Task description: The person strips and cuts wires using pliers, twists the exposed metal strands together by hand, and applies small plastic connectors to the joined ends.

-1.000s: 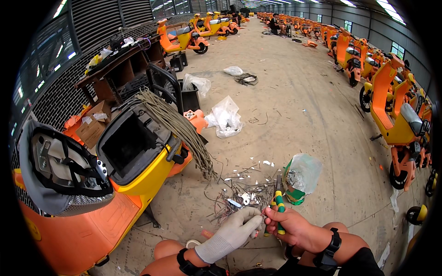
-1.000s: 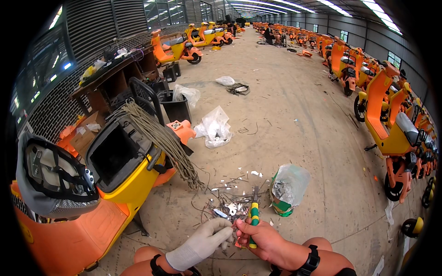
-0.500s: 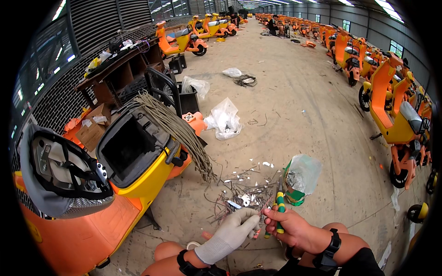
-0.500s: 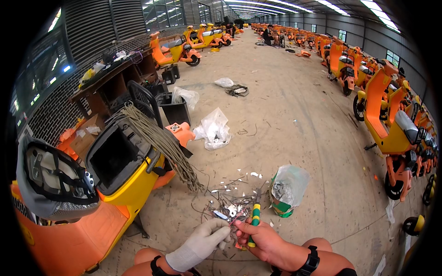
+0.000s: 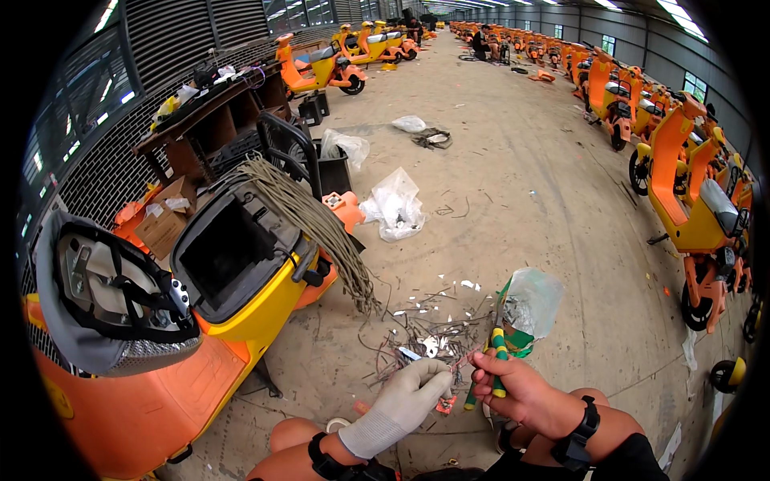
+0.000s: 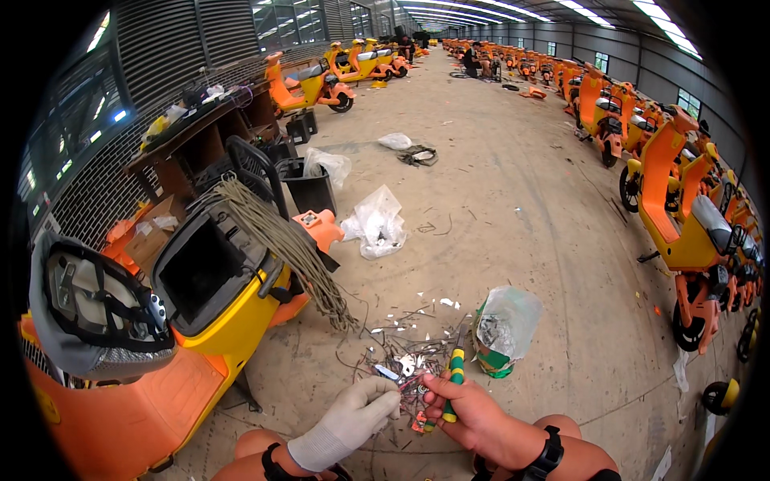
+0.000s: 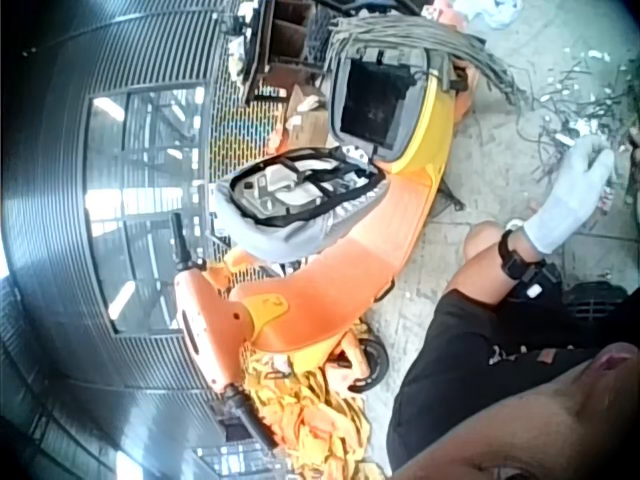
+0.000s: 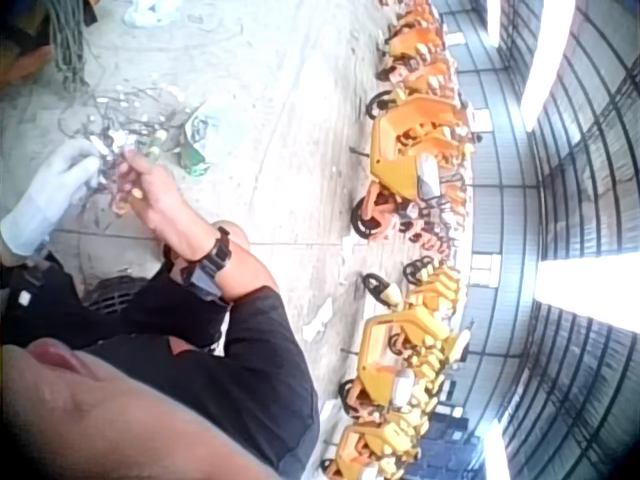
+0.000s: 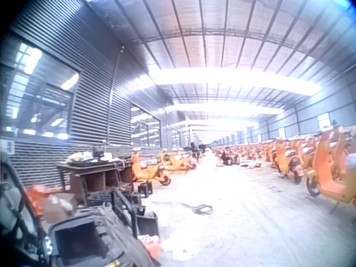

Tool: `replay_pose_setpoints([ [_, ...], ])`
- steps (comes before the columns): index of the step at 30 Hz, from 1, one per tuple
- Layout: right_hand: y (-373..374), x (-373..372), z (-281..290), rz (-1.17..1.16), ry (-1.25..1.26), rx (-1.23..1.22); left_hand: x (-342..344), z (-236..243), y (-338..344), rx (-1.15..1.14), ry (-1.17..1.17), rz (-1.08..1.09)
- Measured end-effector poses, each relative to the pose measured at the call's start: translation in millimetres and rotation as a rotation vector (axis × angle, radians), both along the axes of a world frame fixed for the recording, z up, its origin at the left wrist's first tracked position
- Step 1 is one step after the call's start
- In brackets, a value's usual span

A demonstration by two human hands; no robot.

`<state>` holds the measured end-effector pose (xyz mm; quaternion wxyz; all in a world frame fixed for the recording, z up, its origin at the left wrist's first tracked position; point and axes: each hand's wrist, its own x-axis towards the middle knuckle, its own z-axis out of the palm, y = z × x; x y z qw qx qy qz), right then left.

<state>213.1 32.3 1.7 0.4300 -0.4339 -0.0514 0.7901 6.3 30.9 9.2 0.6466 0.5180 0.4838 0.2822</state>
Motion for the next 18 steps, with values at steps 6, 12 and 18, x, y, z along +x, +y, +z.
replay_pose_setpoints([
  [6, 6, 6, 2, -0.090, 0.027, 0.011, -3, 2, 1, -0.014, -0.074, 0.019],
  [12, 12, 12, 4, -0.101, 0.048, 0.009, -4, 8, 2, -0.011, -0.068, 0.026],
  [18, 13, 14, 10, -0.134, 0.051, 0.057, -8, 12, 4, -0.014, -0.048, 0.039],
])
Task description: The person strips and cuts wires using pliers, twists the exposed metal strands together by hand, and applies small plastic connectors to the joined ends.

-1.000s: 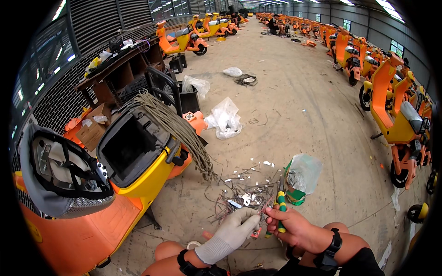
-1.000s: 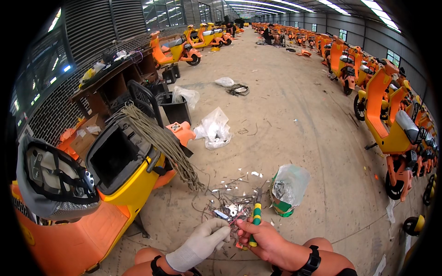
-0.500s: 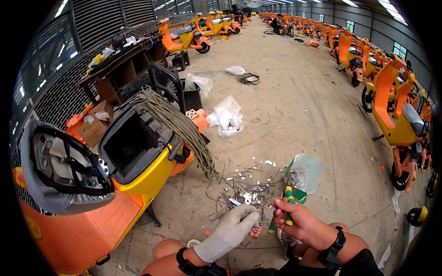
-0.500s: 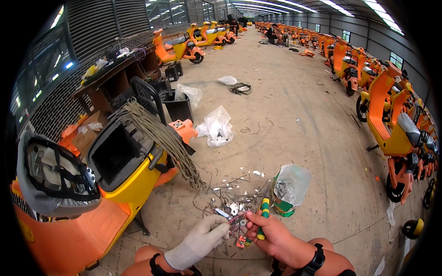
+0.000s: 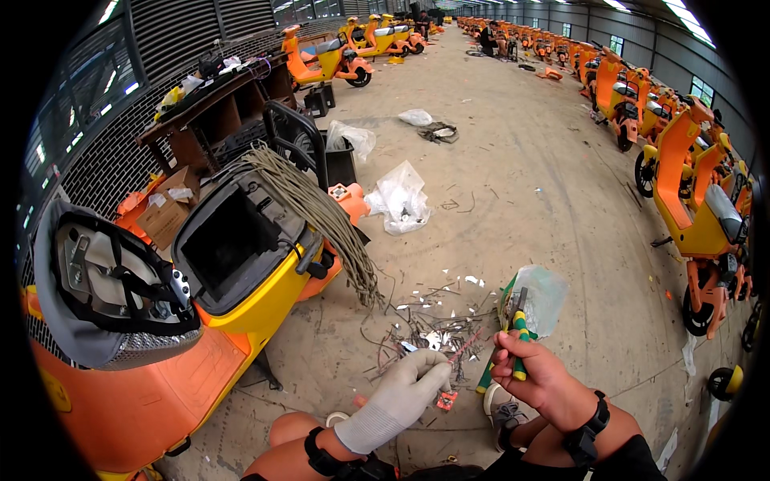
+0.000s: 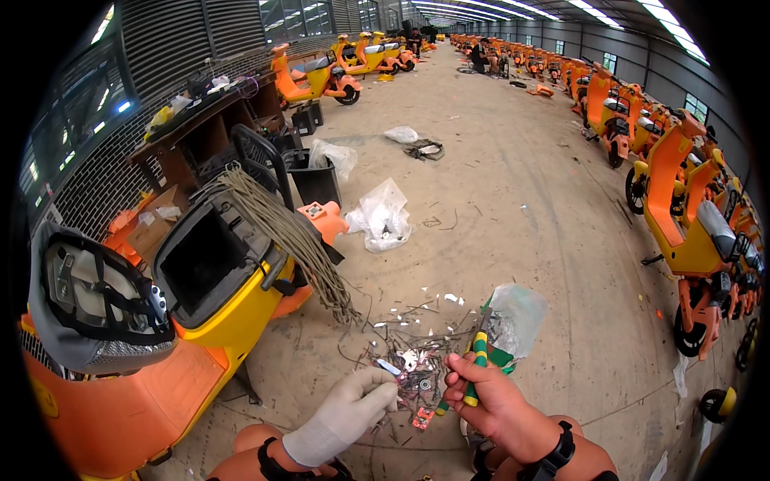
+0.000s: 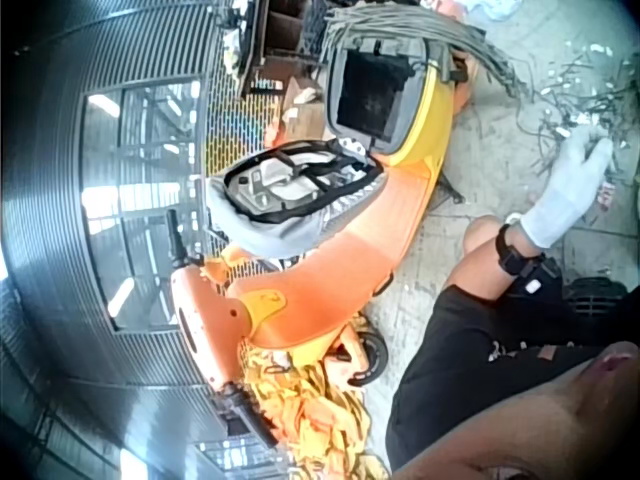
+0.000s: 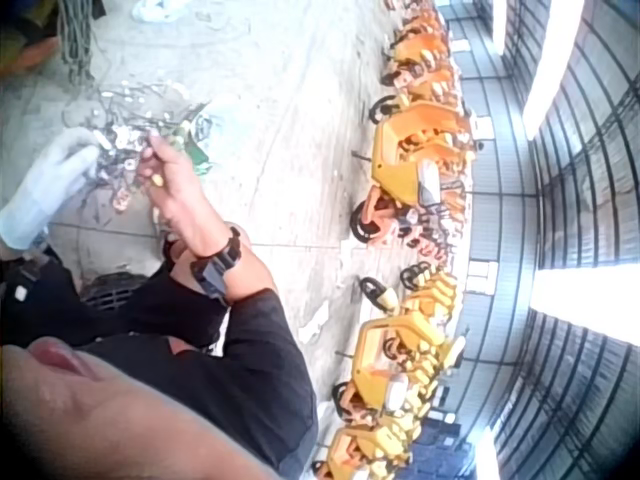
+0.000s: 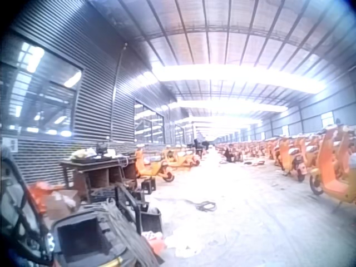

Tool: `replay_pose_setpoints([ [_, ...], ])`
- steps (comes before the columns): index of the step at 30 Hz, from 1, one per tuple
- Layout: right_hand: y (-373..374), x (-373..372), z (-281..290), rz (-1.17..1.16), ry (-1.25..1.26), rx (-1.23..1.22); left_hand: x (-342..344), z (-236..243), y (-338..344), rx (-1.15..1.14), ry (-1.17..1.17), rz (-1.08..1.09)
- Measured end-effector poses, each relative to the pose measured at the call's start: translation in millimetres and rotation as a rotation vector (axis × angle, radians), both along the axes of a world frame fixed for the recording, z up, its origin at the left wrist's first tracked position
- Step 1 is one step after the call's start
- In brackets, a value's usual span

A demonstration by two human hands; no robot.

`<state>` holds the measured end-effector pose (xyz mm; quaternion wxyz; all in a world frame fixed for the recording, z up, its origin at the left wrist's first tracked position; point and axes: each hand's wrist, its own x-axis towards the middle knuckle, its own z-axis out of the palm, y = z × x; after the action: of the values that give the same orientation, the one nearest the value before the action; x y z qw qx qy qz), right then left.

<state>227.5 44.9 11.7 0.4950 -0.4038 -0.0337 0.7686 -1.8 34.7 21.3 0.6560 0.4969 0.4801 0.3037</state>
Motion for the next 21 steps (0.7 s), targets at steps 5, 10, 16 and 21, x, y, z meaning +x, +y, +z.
replay_pose_setpoints([
  [5, 0, 1, -4, 0.018, 0.001, -0.011, -1, 1, 0, -0.028, -0.007, 0.044],
  [10, -2, -1, -4, 0.069, -0.016, -0.026, 0, -4, 2, -0.035, -0.084, 0.093],
  [16, -6, -9, -6, 0.158, -0.056, 0.007, 2, -6, 0, -0.017, -0.053, 0.097],
  [21, -8, -9, -10, 0.222, -0.063, 0.024, 4, -7, 0, -0.034, -0.057, 0.050],
])
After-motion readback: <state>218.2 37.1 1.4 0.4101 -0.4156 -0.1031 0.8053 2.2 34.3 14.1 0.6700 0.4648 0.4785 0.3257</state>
